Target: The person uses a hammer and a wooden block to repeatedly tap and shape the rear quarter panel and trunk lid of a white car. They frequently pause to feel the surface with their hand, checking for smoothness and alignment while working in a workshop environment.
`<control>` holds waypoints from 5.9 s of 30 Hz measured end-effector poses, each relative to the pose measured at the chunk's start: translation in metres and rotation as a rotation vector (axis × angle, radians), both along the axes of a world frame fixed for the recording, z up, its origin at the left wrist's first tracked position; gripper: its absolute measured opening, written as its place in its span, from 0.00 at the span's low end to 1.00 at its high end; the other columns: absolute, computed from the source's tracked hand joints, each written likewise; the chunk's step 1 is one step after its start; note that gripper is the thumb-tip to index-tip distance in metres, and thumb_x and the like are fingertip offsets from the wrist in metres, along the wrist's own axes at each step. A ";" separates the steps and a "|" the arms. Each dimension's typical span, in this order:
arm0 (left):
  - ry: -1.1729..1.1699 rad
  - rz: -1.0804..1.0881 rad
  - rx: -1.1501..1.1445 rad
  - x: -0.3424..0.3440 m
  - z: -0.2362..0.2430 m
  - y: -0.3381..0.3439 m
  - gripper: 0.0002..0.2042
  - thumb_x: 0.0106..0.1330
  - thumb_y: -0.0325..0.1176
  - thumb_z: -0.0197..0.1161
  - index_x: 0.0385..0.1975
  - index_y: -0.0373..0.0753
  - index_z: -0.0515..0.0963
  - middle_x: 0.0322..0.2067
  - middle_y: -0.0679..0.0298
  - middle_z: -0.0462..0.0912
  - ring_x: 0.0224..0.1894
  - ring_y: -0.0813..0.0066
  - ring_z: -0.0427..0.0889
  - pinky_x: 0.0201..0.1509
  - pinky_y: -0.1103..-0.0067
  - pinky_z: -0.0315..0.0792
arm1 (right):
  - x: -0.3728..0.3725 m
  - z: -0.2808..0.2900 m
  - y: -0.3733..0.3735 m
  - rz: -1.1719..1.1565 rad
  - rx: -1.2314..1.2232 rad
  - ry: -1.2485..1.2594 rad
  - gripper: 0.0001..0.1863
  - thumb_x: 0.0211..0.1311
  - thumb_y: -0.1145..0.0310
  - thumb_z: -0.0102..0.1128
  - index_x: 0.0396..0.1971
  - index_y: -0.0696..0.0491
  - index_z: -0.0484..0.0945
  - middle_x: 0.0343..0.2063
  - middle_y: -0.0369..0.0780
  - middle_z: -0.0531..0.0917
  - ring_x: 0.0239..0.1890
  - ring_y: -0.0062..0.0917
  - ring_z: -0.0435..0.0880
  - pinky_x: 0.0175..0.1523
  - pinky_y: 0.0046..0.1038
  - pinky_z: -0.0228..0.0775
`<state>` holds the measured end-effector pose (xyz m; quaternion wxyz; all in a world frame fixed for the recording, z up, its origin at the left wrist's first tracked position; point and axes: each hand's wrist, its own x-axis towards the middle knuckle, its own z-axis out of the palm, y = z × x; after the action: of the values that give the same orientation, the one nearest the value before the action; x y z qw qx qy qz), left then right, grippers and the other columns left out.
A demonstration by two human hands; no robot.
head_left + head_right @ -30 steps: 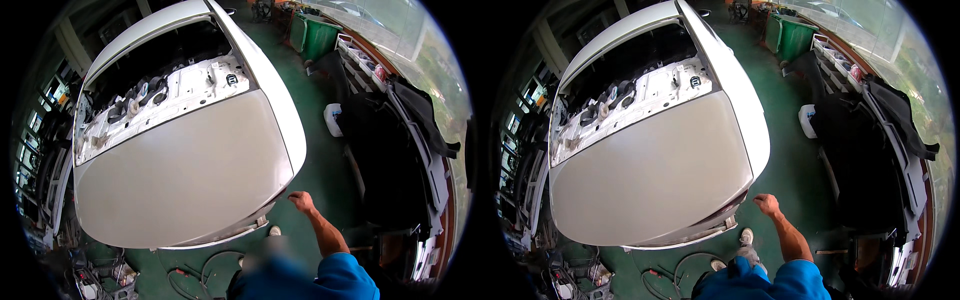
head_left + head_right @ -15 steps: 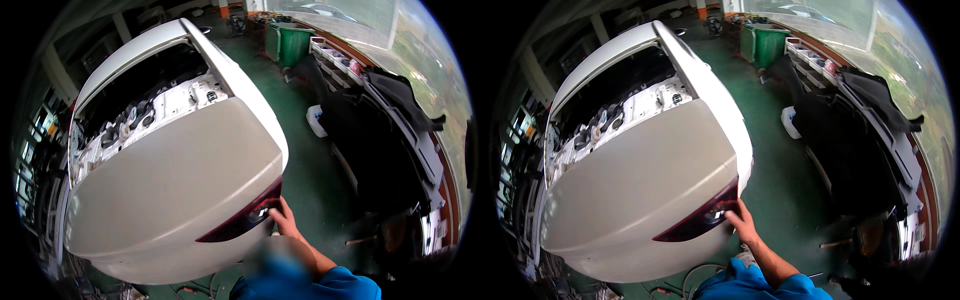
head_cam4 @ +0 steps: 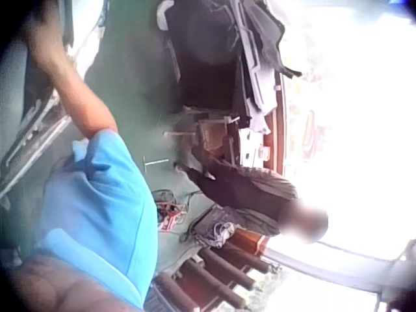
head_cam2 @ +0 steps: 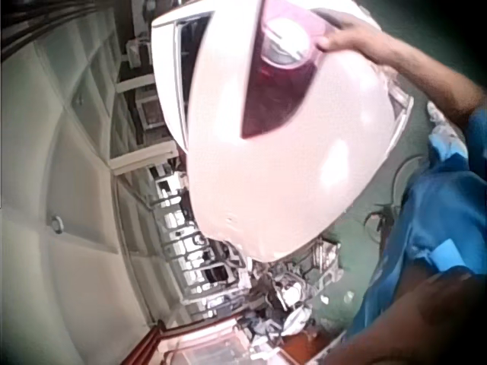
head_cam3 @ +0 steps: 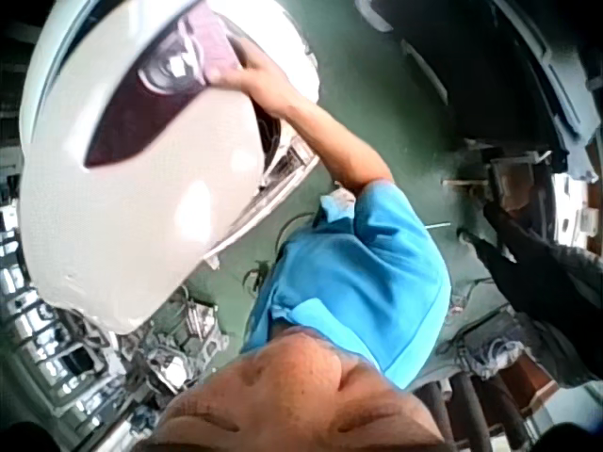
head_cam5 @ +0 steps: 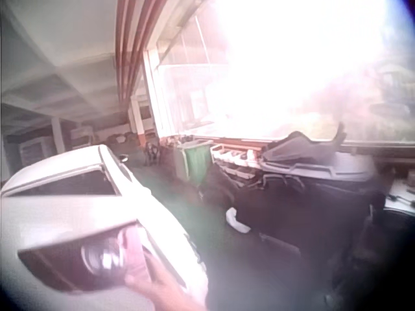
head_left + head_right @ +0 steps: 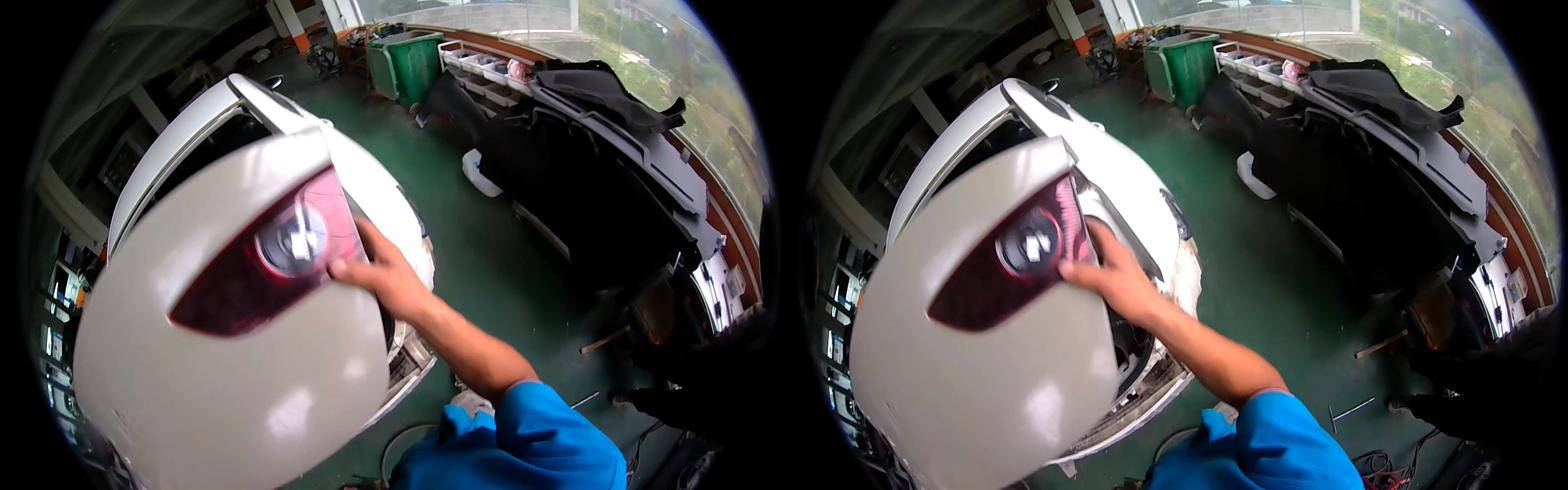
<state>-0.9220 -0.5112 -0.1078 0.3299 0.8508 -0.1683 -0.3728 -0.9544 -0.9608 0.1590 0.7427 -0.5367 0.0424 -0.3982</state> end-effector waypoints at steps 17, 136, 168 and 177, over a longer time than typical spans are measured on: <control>-0.265 -0.045 -0.079 -0.002 0.054 0.035 0.45 0.39 0.37 0.84 0.59 0.31 0.67 0.57 0.42 0.73 0.62 0.43 0.72 0.65 0.58 0.69 | 0.082 0.167 -0.064 -0.036 -0.205 0.116 0.21 0.68 0.53 0.62 0.48 0.55 0.80 0.39 0.41 0.86 0.35 0.26 0.88 0.45 0.32 0.78; 0.207 0.940 -2.062 0.237 0.307 -0.869 0.18 0.66 0.39 0.73 0.45 0.34 0.75 0.40 0.61 0.79 0.40 0.73 0.78 0.43 0.76 0.74 | 0.138 0.135 -0.437 -0.323 -1.945 0.497 0.18 0.60 0.59 0.70 0.37 0.55 0.73 0.26 0.43 0.82 0.24 0.43 0.83 0.28 0.42 0.73; 0.167 0.957 -1.801 0.212 0.252 -0.849 0.16 0.65 0.41 0.74 0.37 0.32 0.83 0.34 0.63 0.84 0.37 0.73 0.80 0.42 0.74 0.74 | 0.125 0.126 -0.400 -0.123 -2.292 0.148 0.34 0.58 0.44 0.67 0.56 0.57 0.79 0.18 0.34 0.75 0.15 0.24 0.79 0.20 0.28 0.69; 0.255 1.005 -1.783 0.232 0.260 -0.860 0.19 0.63 0.41 0.76 0.40 0.32 0.79 0.38 0.61 0.83 0.39 0.70 0.79 0.48 0.73 0.74 | 0.133 0.138 -0.368 -0.077 -2.113 0.018 0.18 0.56 0.53 0.68 0.27 0.52 0.73 0.18 0.34 0.75 0.16 0.27 0.79 0.19 0.30 0.69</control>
<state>-0.6898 -1.3711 0.1518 0.9742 0.2232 0.0278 -0.0188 -0.8218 -1.3286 0.2971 -0.1150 -0.9118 -0.3031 -0.2521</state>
